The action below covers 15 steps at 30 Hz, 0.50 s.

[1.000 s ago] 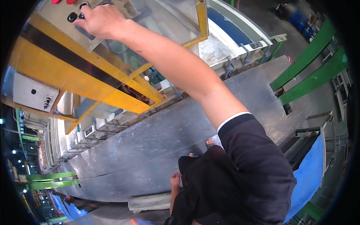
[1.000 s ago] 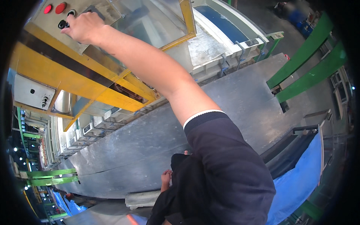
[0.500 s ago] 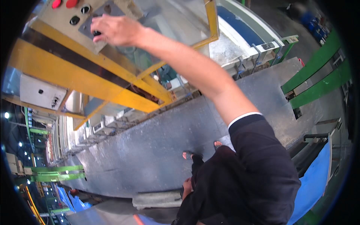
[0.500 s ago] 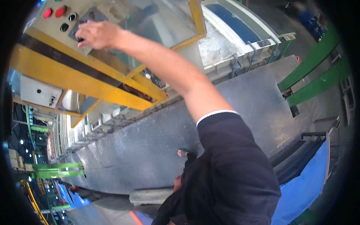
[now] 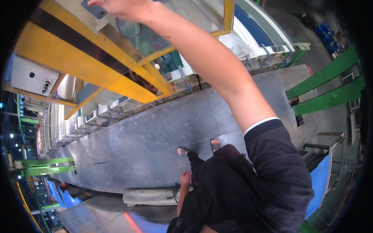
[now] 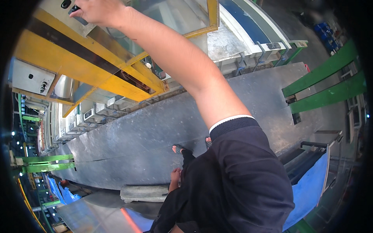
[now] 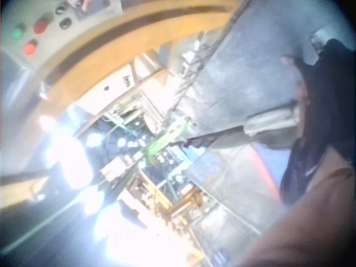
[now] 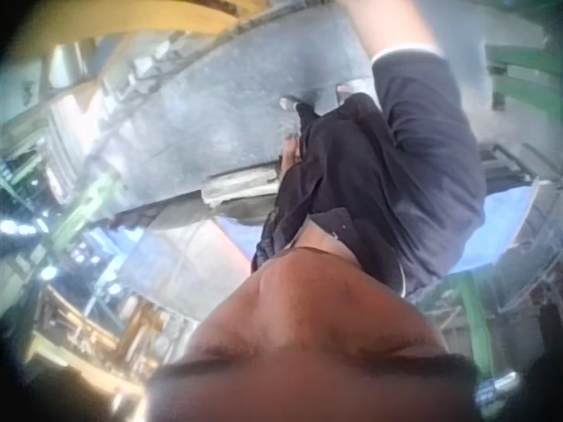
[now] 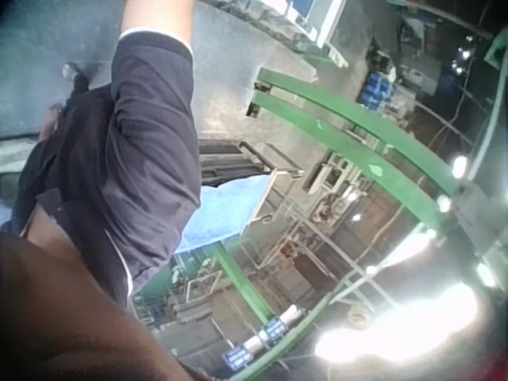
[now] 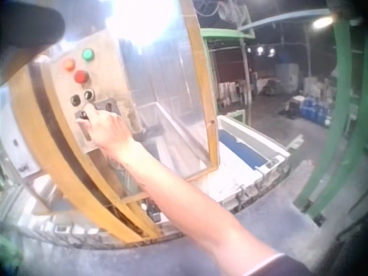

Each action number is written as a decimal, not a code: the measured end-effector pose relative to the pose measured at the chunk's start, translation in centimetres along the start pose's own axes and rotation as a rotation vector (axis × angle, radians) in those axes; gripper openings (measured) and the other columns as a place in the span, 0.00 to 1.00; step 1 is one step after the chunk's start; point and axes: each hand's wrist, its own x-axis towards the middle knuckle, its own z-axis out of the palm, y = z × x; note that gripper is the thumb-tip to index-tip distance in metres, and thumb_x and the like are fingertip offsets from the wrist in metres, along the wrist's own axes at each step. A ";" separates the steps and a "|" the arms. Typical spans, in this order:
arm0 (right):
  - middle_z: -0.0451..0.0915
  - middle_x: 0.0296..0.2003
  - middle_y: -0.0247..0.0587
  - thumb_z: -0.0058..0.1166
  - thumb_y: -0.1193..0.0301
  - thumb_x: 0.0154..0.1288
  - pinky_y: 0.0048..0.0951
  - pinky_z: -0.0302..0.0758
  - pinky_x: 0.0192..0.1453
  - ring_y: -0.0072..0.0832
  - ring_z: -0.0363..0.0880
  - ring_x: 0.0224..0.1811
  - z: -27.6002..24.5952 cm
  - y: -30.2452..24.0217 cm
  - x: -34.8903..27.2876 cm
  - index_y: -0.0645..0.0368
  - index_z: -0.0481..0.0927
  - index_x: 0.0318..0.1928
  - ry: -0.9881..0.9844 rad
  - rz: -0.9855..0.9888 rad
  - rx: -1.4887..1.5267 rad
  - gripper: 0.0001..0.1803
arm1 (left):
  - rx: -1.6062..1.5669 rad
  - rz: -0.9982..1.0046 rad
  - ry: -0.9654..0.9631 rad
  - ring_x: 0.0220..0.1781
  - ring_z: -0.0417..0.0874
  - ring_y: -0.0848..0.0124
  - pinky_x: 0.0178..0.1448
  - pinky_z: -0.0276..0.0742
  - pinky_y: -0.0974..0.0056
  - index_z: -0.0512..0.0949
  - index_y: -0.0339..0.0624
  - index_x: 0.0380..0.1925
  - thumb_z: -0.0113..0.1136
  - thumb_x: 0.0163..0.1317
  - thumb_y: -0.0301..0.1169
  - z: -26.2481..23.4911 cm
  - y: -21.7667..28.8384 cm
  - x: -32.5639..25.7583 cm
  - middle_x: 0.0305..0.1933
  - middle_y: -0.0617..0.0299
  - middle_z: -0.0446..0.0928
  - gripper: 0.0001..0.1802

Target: The person stands at a control panel and repeatedly presses buttons and turns a knob to operate a large industrial machine. The person occasionally looks around the factory floor while continuing to manipulate the controls.

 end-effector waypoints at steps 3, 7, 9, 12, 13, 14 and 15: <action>0.75 0.23 0.57 0.44 0.60 0.62 0.46 0.72 0.30 0.52 0.76 0.28 0.8 0.2 0.0 0.60 0.67 0.38 0.017 -0.035 -0.054 0.15 | -0.184 -0.080 -0.004 0.31 0.78 0.72 0.36 0.72 0.69 0.76 0.33 0.39 0.54 0.56 0.35 0.2 0.1 -0.4 0.29 0.58 0.79 0.16; 0.76 0.25 0.59 0.42 0.59 0.63 0.48 0.71 0.32 0.53 0.75 0.31 -0.5 -0.8 1.9 0.60 0.66 0.41 -0.099 0.075 -0.076 0.16 | 0.052 0.036 0.053 0.29 0.78 0.73 0.34 0.73 0.68 0.77 0.34 0.37 0.56 0.55 0.36 0.1 -0.2 -0.3 0.28 0.58 0.79 0.16; 0.76 0.26 0.60 0.40 0.58 0.63 0.50 0.70 0.34 0.55 0.75 0.32 -1.0 -1.1 2.3 0.61 0.66 0.42 -0.135 0.111 -0.110 0.17 | 0.088 0.060 0.055 0.30 0.79 0.73 0.35 0.73 0.68 0.77 0.34 0.37 0.57 0.55 0.36 0.4 -1.0 -0.2 0.29 0.57 0.79 0.16; 0.76 0.26 0.61 0.39 0.57 0.64 0.52 0.69 0.35 0.57 0.74 0.33 -0.5 -0.8 2.6 0.61 0.66 0.42 -0.148 0.126 -0.130 0.19 | -0.022 0.015 0.042 0.32 0.79 0.71 0.37 0.73 0.68 0.78 0.34 0.37 0.56 0.55 0.37 0.5 -1.1 -1.4 0.30 0.56 0.79 0.16; 0.75 0.27 0.62 0.38 0.57 0.64 0.52 0.69 0.36 0.57 0.74 0.33 -0.3 -0.8 2.9 0.61 0.66 0.42 -0.149 0.122 -0.133 0.19 | -0.071 0.000 0.045 0.33 0.79 0.70 0.38 0.73 0.67 0.78 0.34 0.37 0.56 0.55 0.37 0.9 -2.5 -1.0 0.30 0.56 0.79 0.16; 0.75 0.27 0.62 0.38 0.57 0.64 0.52 0.69 0.36 0.57 0.74 0.33 -0.3 -0.9 3.1 0.61 0.66 0.42 -0.160 0.136 -0.134 0.19 | -0.118 -0.014 0.048 0.33 0.79 0.70 0.39 0.73 0.67 0.78 0.34 0.37 0.56 0.55 0.37 1.2 -3.8 -0.7 0.30 0.56 0.79 0.16; 0.75 0.27 0.62 0.38 0.57 0.64 0.51 0.69 0.37 0.57 0.74 0.34 -0.6 -1.2 3.0 0.62 0.66 0.42 -0.170 0.152 -0.139 0.19 | -0.089 -0.016 0.037 0.33 0.79 0.69 0.39 0.73 0.66 0.78 0.34 0.37 0.56 0.55 0.37 1.4 -4.9 -0.1 0.30 0.55 0.79 0.17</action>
